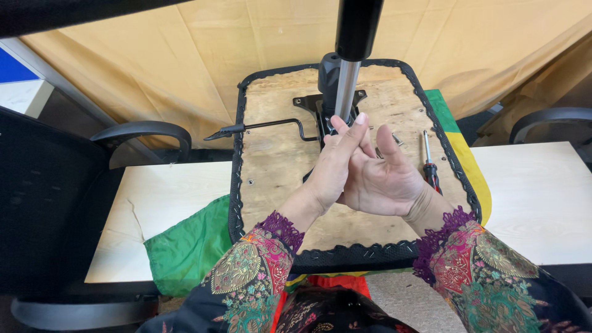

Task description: The person uses a screwdriver to fasten screws into a black metal chair base mounted on a wooden board. They tighten multiple screws around the base and then adjust the central gas lift cylinder.

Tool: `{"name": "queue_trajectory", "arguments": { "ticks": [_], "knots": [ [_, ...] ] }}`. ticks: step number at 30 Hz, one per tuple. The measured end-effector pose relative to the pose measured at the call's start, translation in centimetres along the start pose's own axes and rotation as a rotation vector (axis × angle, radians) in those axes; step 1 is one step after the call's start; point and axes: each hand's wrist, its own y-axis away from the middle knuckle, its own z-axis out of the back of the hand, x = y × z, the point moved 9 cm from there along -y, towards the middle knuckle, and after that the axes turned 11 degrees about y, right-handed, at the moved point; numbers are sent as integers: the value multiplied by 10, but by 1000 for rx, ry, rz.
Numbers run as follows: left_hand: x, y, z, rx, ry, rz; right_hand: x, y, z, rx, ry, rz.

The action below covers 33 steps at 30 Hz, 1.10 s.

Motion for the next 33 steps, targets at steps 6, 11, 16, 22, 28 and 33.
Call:
{"name": "queue_trajectory", "arguments": {
  "ticks": [6,11,16,22,28,33],
  "knots": [
    [21,1,1,-9,127,244,11,-4,-1,-41,46,-17],
    [8,4,-25,55,-164,29,16,-10,49,-597,281,-104],
    [12,7,-28,94,-163,83,3,-16,65,-461,276,53],
    [36,15,-36,327,423,334,-20,-12,81,-368,122,-11],
    [44,14,-26,298,393,364,-21,-11,68,-392,50,-84],
    [29,5,-14,-114,-63,40,-8,-10,84,-653,395,-106]
  ]
}}
